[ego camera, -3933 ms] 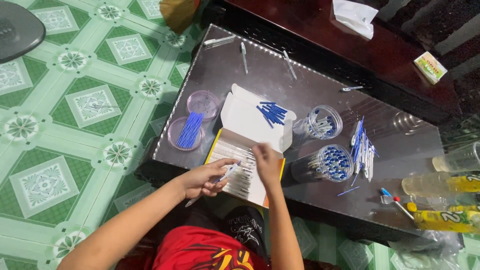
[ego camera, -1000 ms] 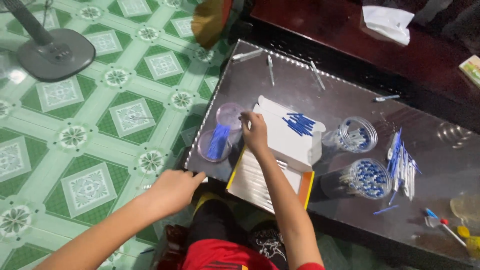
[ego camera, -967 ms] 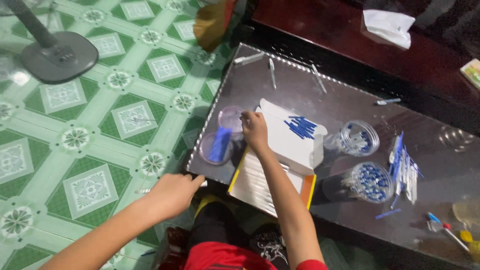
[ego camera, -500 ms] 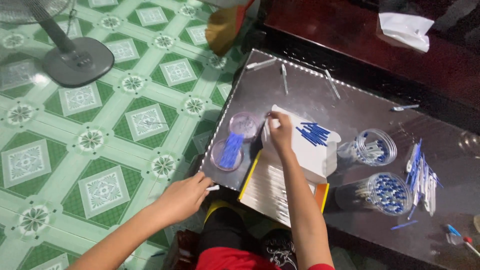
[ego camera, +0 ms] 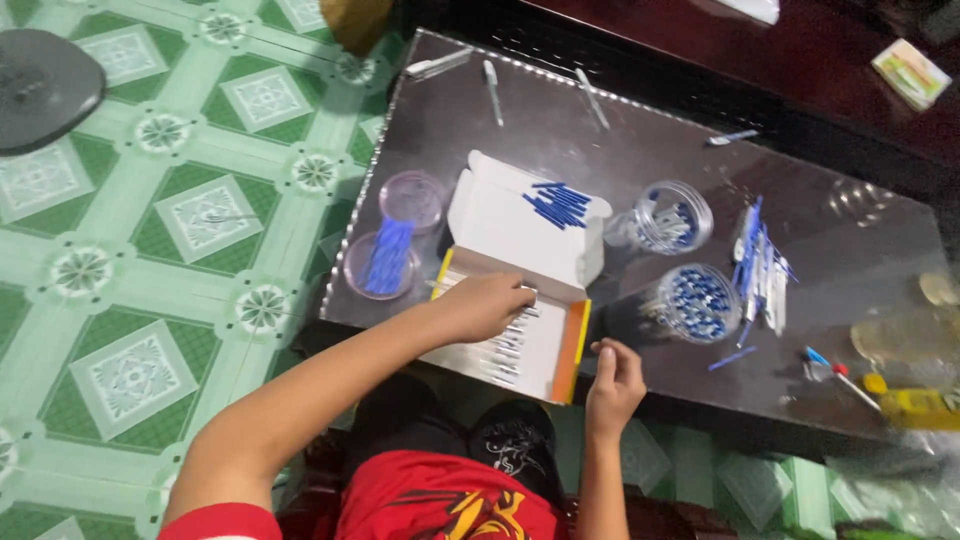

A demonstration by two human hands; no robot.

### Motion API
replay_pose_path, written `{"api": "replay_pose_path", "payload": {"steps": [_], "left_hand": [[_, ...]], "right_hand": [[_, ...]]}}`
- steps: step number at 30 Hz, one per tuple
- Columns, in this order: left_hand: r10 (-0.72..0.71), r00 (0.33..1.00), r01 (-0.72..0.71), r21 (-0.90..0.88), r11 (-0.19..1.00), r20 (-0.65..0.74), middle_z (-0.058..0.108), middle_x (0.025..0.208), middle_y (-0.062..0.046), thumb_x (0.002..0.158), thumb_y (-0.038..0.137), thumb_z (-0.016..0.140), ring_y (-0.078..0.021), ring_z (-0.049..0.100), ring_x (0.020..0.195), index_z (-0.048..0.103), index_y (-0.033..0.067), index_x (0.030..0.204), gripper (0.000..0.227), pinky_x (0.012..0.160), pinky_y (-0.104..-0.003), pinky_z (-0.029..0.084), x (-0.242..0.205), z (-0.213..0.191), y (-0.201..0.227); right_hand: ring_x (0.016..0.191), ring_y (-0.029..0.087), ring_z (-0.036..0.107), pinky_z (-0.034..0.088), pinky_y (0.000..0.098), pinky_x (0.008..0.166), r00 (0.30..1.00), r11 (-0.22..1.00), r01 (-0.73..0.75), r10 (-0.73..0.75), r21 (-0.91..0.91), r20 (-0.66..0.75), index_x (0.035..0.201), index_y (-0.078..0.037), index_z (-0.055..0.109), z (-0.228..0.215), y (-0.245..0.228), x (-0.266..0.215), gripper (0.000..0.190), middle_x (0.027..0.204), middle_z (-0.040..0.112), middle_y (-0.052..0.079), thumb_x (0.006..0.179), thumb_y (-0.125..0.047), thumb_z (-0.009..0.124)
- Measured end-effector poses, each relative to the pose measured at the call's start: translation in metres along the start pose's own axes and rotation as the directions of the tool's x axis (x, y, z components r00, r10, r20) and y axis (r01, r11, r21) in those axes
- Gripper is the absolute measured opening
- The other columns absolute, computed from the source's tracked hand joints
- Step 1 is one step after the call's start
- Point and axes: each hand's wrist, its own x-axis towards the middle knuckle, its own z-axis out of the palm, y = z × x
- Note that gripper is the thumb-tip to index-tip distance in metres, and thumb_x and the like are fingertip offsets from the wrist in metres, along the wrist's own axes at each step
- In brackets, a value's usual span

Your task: Assembling pens by inserting ink refills into barrels and placing them into a storage box.

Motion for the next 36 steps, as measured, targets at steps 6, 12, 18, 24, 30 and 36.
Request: {"api": "replay_pose_path", "payload": {"steps": [6,12,18,24,30,36], "left_hand": [[-0.089,0.982,0.092,-0.008,0.996,0.169,0.060,0.106,-0.014,0.104,0.022,0.047,-0.0371,0.064,0.088,0.067,0.0111,0.115,0.025,0.062,-0.049,0.048,0.026,0.027,0.005],[-0.034,0.973,0.005,0.126,0.992,0.226,0.060,0.094,-0.015,0.087,-0.003,0.052,-0.0378,0.059,0.089,0.059,0.0059,0.098,0.016,0.059,-0.051,0.046,0.012,0.059,-0.003],[0.000,0.976,-0.046,0.203,0.978,0.220,0.065,0.108,-0.015,0.091,0.008,0.062,-0.0344,0.067,0.100,0.068,0.0111,0.114,0.023,0.077,-0.046,0.058,-0.015,0.086,-0.007],[0.037,0.973,-0.095,0.245,0.965,0.229,0.067,0.103,-0.014,0.093,0.013,0.061,-0.0349,0.068,0.096,0.068,0.0127,0.114,0.022,0.078,-0.047,0.057,-0.030,0.098,-0.016],[0.068,0.969,-0.133,0.272,0.953,0.237,0.067,0.102,-0.012,0.094,0.020,0.061,-0.0349,0.067,0.096,0.068,0.0182,0.109,0.017,0.078,-0.047,0.056,-0.032,0.101,-0.020],[0.069,0.969,-0.130,0.254,0.958,0.238,0.067,0.099,-0.010,0.093,0.018,0.061,-0.0322,0.066,0.093,0.072,0.0191,0.105,0.016,0.076,-0.043,0.056,-0.026,0.106,-0.017]], "right_hand": [[0.094,0.019,0.070,0.056,0.0316,0.086,0.991,0.991,-0.131,0.131,0.030,-0.014,0.109,-0.003,0.071,-0.040,-0.014,-0.033,0.018,0.101,0.072,0.011,0.103,-0.011,0.057],[0.099,0.026,0.063,0.053,0.0368,0.087,0.961,0.958,0.187,-0.225,-0.218,-0.164,0.113,-0.001,0.070,-0.084,-0.025,0.037,0.012,0.110,0.065,0.013,0.104,-0.004,0.061],[0.117,0.031,0.061,0.038,0.0438,0.112,0.942,0.809,0.335,-0.303,-0.482,0.146,0.107,-0.016,0.077,-0.110,-0.020,0.124,0.012,0.116,0.070,0.007,0.097,-0.023,0.077],[0.110,0.022,0.059,0.034,0.0375,0.108,0.971,0.762,0.224,-0.117,-0.608,0.211,0.099,-0.025,0.080,-0.113,-0.026,0.141,0.007,0.106,0.069,0.000,0.096,-0.031,0.077],[0.109,0.032,0.054,0.047,0.0452,0.101,0.980,0.699,0.194,-0.104,-0.688,0.170,0.092,-0.035,0.080,-0.098,-0.004,0.163,0.009,0.091,0.063,0.002,0.083,-0.033,0.082],[0.110,0.029,0.053,0.051,0.0462,0.095,0.972,0.632,0.161,0.031,-0.758,0.232,0.090,-0.035,0.081,-0.097,-0.011,0.172,0.009,0.090,0.065,-0.001,0.085,-0.042,0.077]]}}
